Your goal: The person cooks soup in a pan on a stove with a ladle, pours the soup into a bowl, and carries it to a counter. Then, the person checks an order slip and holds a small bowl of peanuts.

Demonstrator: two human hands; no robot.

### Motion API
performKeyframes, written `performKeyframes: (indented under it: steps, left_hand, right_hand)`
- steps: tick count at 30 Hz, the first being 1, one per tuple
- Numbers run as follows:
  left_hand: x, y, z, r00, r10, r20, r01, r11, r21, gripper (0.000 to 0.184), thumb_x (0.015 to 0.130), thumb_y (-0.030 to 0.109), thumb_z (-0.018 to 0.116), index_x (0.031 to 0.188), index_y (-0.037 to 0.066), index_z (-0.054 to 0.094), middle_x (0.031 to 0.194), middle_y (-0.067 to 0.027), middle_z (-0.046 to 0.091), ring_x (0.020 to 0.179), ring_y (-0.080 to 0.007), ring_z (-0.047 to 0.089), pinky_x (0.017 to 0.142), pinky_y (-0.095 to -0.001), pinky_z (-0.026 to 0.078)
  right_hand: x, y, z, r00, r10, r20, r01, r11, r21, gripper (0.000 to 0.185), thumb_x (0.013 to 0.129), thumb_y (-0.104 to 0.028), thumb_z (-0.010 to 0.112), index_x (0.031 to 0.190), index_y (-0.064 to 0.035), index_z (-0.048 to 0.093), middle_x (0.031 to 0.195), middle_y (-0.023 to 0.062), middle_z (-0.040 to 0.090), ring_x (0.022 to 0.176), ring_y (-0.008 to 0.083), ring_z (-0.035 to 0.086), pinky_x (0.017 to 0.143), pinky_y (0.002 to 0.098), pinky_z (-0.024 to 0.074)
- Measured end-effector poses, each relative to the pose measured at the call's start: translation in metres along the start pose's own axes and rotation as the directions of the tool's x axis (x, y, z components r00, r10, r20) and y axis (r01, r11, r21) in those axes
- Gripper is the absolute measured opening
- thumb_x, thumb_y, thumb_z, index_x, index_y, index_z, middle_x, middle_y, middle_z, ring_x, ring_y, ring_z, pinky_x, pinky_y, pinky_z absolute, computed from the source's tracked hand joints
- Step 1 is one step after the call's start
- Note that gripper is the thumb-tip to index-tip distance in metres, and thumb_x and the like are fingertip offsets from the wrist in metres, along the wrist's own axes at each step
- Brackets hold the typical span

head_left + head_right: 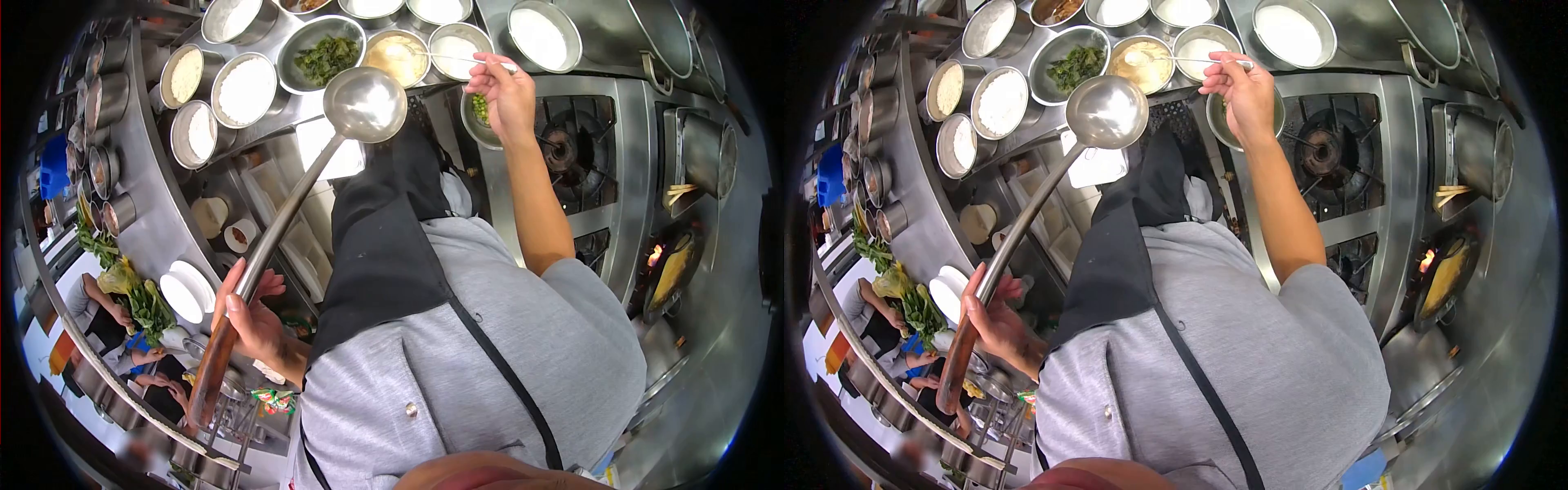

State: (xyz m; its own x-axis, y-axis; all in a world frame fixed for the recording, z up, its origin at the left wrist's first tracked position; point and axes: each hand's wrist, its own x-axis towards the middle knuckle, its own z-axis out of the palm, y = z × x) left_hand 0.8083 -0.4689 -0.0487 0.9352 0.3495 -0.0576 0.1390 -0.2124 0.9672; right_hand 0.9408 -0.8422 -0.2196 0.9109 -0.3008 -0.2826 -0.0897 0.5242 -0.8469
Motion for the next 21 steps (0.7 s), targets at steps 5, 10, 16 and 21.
performKeyframes:
  steps: [5, 10, 16, 21]
  left_hand:
    - [0.000, -0.003, -0.003, 1.000, -0.008, 0.003, 0.008, 1.000, -0.015, 0.055, 0.095, 0.038, 0.045, 0.114, -0.012, 0.056, 0.081, -0.0231, 0.066, 0.063, -0.0268, 0.066, 0.056, -0.0322, 0.054]
    - [-0.002, 0.000, -0.009, 1.000, 0.007, -0.009, -0.007, 1.000, -0.019, 0.054, 0.092, 0.034, 0.050, 0.112, -0.016, 0.055, 0.079, -0.0278, 0.065, 0.060, -0.0294, 0.066, 0.052, -0.0331, 0.055]
    - [-0.008, -0.001, -0.013, 0.999, 0.025, -0.030, -0.025, 1.000, 0.006, 0.054, 0.092, 0.033, 0.051, 0.112, -0.017, 0.055, 0.079, -0.0290, 0.065, 0.060, -0.0301, 0.066, 0.052, -0.0336, 0.055]
    - [-0.009, -0.002, -0.013, 0.997, 0.010, -0.073, -0.011, 1.000, -0.010, 0.054, 0.092, 0.033, 0.051, 0.112, -0.016, 0.055, 0.079, -0.0288, 0.065, 0.061, -0.0300, 0.066, 0.052, -0.0336, 0.055]
  right_hand:
    - [0.006, 0.013, 0.019, 1.000, -0.006, 0.005, 0.006, 1.000, -0.019, 0.021, 0.094, -0.010, 0.054, 0.102, 0.0082, 0.060, 0.078, 0.0109, 0.064, 0.062, 0.0144, 0.062, 0.060, 0.0292, 0.0562]
    - [0.023, 0.060, 0.035, 0.987, -0.104, 0.121, 0.148, 0.877, -0.456, 0.021, 0.095, -0.008, 0.052, 0.103, 0.0064, 0.064, 0.078, 0.0105, 0.065, 0.066, 0.0128, 0.063, 0.060, 0.0259, 0.0538]
    - [0.026, 0.077, 0.038, 0.920, -0.134, 0.368, 0.365, 0.635, -0.681, 0.021, 0.095, -0.008, 0.051, 0.106, 0.0027, 0.065, 0.082, 0.0101, 0.065, 0.071, 0.0131, 0.065, 0.065, 0.0261, 0.0545]
    - [0.020, 0.073, 0.035, 0.968, -0.022, 0.251, 0.176, 0.773, -0.610, 0.021, 0.095, -0.009, 0.051, 0.104, 0.0046, 0.064, 0.081, 0.0094, 0.064, 0.067, 0.0141, 0.064, 0.062, 0.0272, 0.0545]
